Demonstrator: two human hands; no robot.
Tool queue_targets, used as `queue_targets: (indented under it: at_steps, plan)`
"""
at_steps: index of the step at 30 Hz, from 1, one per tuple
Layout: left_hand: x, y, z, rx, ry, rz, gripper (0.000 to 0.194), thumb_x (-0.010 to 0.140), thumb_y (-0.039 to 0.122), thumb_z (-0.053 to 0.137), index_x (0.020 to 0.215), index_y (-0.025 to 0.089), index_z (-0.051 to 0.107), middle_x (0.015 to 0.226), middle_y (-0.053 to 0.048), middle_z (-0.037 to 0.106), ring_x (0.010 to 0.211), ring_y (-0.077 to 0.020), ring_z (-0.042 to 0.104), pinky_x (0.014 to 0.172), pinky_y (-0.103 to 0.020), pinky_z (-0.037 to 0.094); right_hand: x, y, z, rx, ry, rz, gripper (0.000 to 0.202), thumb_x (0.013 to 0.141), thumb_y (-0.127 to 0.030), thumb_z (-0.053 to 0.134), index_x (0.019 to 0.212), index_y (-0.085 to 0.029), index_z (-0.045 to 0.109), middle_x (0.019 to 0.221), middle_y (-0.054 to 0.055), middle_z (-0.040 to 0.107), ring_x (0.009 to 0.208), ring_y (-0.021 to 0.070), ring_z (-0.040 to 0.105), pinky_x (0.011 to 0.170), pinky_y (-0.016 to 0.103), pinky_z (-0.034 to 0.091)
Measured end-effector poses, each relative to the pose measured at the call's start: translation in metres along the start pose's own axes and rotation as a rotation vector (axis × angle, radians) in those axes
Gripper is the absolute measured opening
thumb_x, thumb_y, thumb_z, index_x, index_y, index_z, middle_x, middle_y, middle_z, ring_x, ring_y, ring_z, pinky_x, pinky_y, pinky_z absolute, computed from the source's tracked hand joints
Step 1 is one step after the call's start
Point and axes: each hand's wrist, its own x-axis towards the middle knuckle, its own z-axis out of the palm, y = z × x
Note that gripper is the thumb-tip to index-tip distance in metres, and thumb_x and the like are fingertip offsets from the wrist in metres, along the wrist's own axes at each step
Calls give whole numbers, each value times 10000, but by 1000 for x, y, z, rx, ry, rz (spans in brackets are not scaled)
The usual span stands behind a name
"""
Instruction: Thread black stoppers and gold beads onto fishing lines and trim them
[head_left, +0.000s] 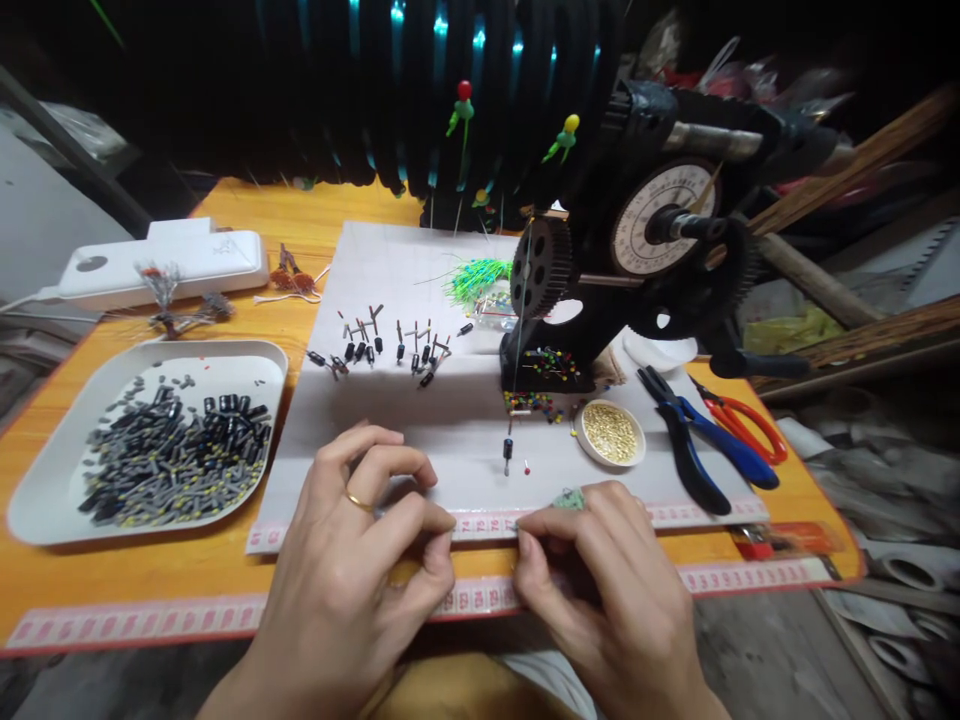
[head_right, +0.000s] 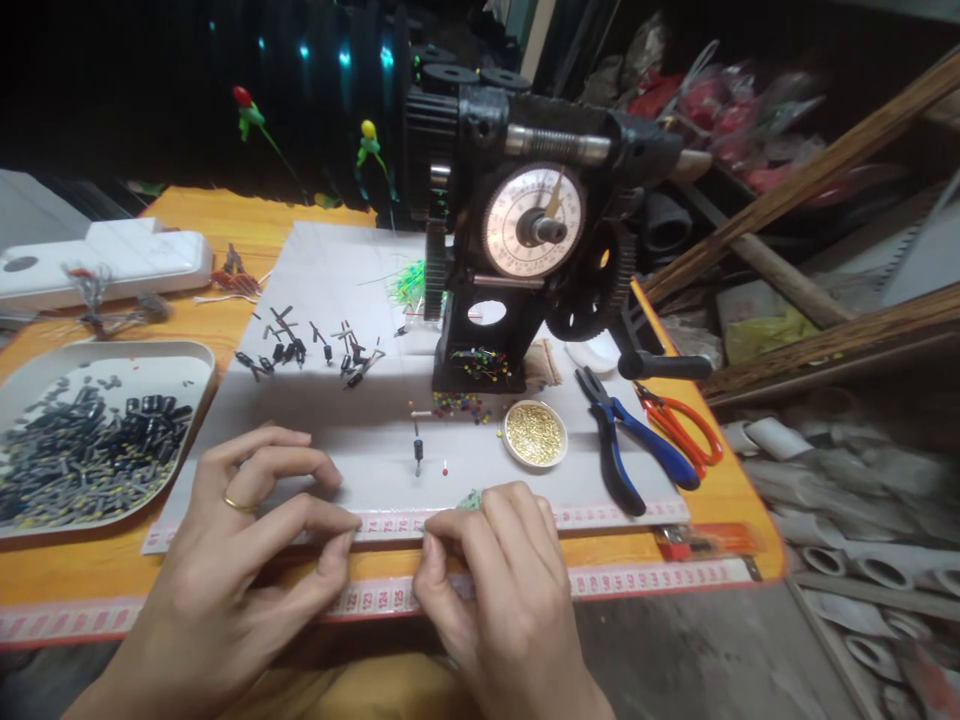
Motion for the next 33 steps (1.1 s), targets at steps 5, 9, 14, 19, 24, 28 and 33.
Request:
queue_targets:
  at_steps: [5,9,14,19,24,28,33]
  plan:
    - [1,1,0,-3,2,-10,174,823,10,627,777,174,665,968,-80,601,1139,-287,468,937,-419,414,-1,0,2,0,12,8,126,874,-29,587,849,-153,585,699,21,495,712,180,416,656,327,335]
    - [0,1,-1,-16,3,-58,160,830,39,636,764,182,664,977,-72,612,1147,-284,474,930,-409,422,0,2,2,3,10,-18,114,880,-36,600,861,-149,590,701,16,505,708,170,422,655,313,340]
    - [-1,2,-2,-36,0,-66,155,835,46,641,770,185,667,967,-62,629,1145,-272,472,929,-389,421,2,3,2,17,14,-31,107,878,-35,603,844,-137,600,690,14,496,704,164,424,651,305,336]
    - [1,1,-2,-38,-10,-62,159,831,34,631,782,179,673,986,-75,634,1159,-280,466,926,-400,421,0,3,3,33,33,-32,117,868,-17,606,829,-127,602,692,17,497,709,164,424,664,311,331]
    - [0,-1,-1,-33,-37,-14,138,831,42,622,786,172,637,1014,-92,633,1178,-301,470,917,-424,438,-1,4,3,67,23,-5,117,872,-21,596,827,-129,597,707,20,493,720,170,433,670,317,334]
    - [-2,1,-4,-35,-13,21,152,838,33,618,812,182,619,1025,-93,620,1156,-290,462,923,-428,430,0,2,3,79,41,2,111,878,-30,587,829,-129,604,711,26,506,720,176,437,671,327,334]
    - [-11,17,-1,-363,-52,120,232,840,-12,555,914,207,565,1136,-71,626,1027,-175,578,875,-304,491,-5,-8,-4,170,80,7,111,882,-58,575,860,-164,598,693,10,528,694,165,471,638,301,368]
